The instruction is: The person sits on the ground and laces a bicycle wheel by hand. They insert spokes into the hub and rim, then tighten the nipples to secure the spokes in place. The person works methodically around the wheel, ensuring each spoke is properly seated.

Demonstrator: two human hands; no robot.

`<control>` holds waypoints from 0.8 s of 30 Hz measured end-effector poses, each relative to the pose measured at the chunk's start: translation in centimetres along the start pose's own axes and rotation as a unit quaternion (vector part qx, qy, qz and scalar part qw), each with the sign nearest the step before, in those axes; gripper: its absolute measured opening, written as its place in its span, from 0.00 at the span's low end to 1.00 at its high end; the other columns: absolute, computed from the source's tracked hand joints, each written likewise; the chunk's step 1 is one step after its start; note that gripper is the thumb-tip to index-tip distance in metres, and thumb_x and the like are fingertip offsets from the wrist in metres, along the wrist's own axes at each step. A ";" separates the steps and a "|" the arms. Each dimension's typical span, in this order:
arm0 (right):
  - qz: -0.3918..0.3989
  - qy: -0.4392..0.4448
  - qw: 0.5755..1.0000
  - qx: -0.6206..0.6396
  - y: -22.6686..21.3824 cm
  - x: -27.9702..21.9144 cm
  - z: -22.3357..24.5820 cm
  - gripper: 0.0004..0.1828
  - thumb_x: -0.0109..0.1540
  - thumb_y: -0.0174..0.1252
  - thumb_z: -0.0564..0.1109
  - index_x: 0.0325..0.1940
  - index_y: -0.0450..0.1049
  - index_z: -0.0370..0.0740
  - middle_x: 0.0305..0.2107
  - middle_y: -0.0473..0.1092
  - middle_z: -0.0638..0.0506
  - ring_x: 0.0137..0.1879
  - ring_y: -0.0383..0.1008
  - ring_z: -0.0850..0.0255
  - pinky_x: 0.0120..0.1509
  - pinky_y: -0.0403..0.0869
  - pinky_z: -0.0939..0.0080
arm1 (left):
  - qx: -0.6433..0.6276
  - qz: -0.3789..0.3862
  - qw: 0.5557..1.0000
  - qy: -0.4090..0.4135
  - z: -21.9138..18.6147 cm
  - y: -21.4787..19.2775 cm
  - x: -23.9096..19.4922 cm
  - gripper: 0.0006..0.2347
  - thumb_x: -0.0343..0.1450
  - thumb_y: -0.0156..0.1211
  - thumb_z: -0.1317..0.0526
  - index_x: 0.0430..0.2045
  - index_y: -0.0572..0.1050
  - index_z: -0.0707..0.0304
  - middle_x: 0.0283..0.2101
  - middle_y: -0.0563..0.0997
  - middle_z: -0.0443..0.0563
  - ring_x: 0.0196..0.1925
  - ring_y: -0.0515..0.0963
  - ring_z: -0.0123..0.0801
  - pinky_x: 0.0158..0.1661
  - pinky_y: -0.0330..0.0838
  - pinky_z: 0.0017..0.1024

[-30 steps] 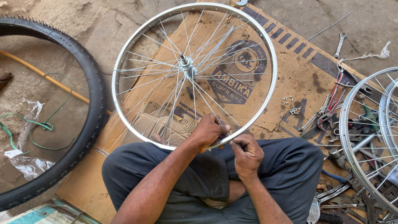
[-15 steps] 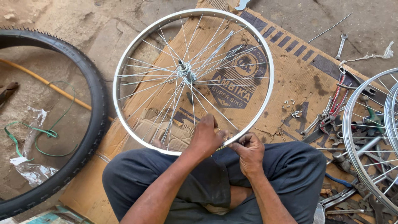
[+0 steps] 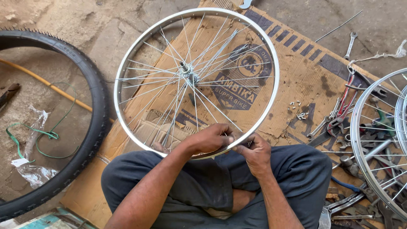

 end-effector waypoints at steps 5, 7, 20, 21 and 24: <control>0.033 -0.060 0.998 -0.006 0.2 0.2 0.7 0.13 0.54 0.71 0.32 0.39 0.76 0.32 0.35 0.78 0.49 0.41 0.78 0.66 0.46 0.79 0.67 | 0.167 -0.042 0.983 -0.066 0.8 -0.2 0.0 0.12 0.77 0.57 0.56 0.36 0.79 0.69 0.33 0.79 0.56 0.35 0.74 0.35 0.38 0.69 0.35; 0.025 -0.060 0.997 -0.028 -0.1 0.2 0.5 0.13 0.54 0.72 0.31 0.39 0.76 0.32 0.34 0.77 0.49 0.39 0.77 0.67 0.44 0.77 0.67 | 0.214 -0.055 0.973 -0.068 0.8 -0.3 0.0 0.14 0.77 0.57 0.54 0.35 0.80 0.69 0.32 0.79 0.58 0.34 0.75 0.38 0.38 0.69 0.37; 0.030 -0.052 0.994 0.090 -0.6 0.2 -0.2 0.12 0.55 0.69 0.27 0.39 0.74 0.32 0.35 0.76 0.48 0.41 0.77 0.65 0.45 0.77 0.66 | 0.104 -0.004 0.994 -0.024 -0.2 0.3 -0.4 0.11 0.74 0.57 0.57 0.39 0.78 0.68 0.33 0.82 0.57 0.36 0.79 0.35 0.38 0.73 0.35; 0.032 -0.054 0.991 0.119 -0.4 0.4 -0.2 0.12 0.55 0.68 0.26 0.39 0.74 0.32 0.35 0.76 0.47 0.41 0.78 0.64 0.46 0.78 0.66 | 0.112 -0.016 0.993 -0.017 -0.5 -0.2 -0.5 0.12 0.74 0.56 0.57 0.38 0.78 0.68 0.32 0.81 0.57 0.35 0.79 0.35 0.38 0.73 0.35; 0.032 -0.071 0.991 0.112 -0.4 0.7 0.0 0.12 0.55 0.67 0.26 0.38 0.74 0.31 0.36 0.76 0.47 0.43 0.78 0.64 0.49 0.79 0.64 | 0.262 -0.069 0.958 -0.096 -0.6 -1.0 -0.4 0.16 0.80 0.54 0.50 0.37 0.81 0.66 0.34 0.80 0.60 0.36 0.74 0.39 0.39 0.68 0.38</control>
Point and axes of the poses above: each hand's wrist, its own x-axis towards the middle knuckle, its own y-axis out of the palm, z = x × y, the point moved 5 cm from there along x, towards the middle knuckle
